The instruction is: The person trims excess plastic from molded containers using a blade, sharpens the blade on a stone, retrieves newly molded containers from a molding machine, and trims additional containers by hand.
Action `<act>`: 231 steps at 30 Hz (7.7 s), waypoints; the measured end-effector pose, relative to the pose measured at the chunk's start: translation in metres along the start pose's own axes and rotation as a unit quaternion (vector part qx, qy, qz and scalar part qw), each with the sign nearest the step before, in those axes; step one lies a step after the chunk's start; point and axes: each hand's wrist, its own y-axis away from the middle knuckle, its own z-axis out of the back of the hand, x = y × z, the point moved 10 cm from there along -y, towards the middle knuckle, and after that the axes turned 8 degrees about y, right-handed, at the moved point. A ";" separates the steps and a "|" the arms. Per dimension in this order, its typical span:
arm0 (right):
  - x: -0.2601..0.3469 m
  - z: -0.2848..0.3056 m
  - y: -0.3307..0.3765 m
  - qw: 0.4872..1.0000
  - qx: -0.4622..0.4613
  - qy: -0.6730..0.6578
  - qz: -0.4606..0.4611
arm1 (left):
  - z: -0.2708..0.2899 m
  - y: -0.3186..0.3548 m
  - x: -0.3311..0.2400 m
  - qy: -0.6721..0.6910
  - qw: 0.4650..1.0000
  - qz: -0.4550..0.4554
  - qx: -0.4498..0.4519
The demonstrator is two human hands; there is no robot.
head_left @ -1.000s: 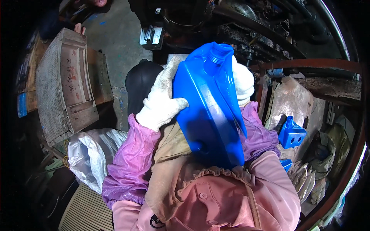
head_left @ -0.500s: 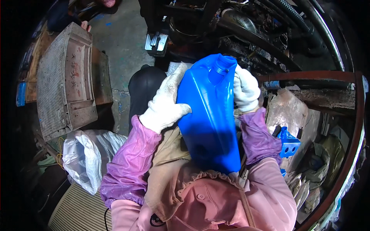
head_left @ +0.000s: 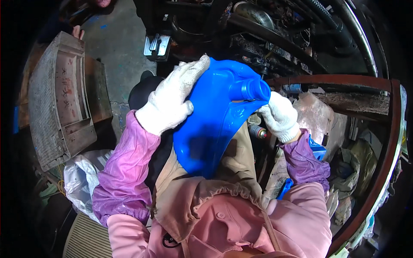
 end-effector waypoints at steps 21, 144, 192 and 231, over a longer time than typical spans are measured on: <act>-0.032 -0.012 -0.022 0.986 0.073 -0.124 -0.089 | 0.013 -0.006 0.006 -0.032 0.995 0.086 0.034; 0.111 0.031 0.024 0.996 0.049 0.076 -0.024 | 0.015 -0.038 0.033 0.165 0.960 0.183 -0.132; 0.055 0.032 0.026 0.972 0.224 -0.016 -0.070 | -0.056 -0.011 -0.036 0.239 0.958 0.008 -0.160; 0.032 -0.005 0.068 0.996 0.044 -0.048 -0.060 | -0.059 0.010 -0.085 -0.045 0.978 -0.095 -0.181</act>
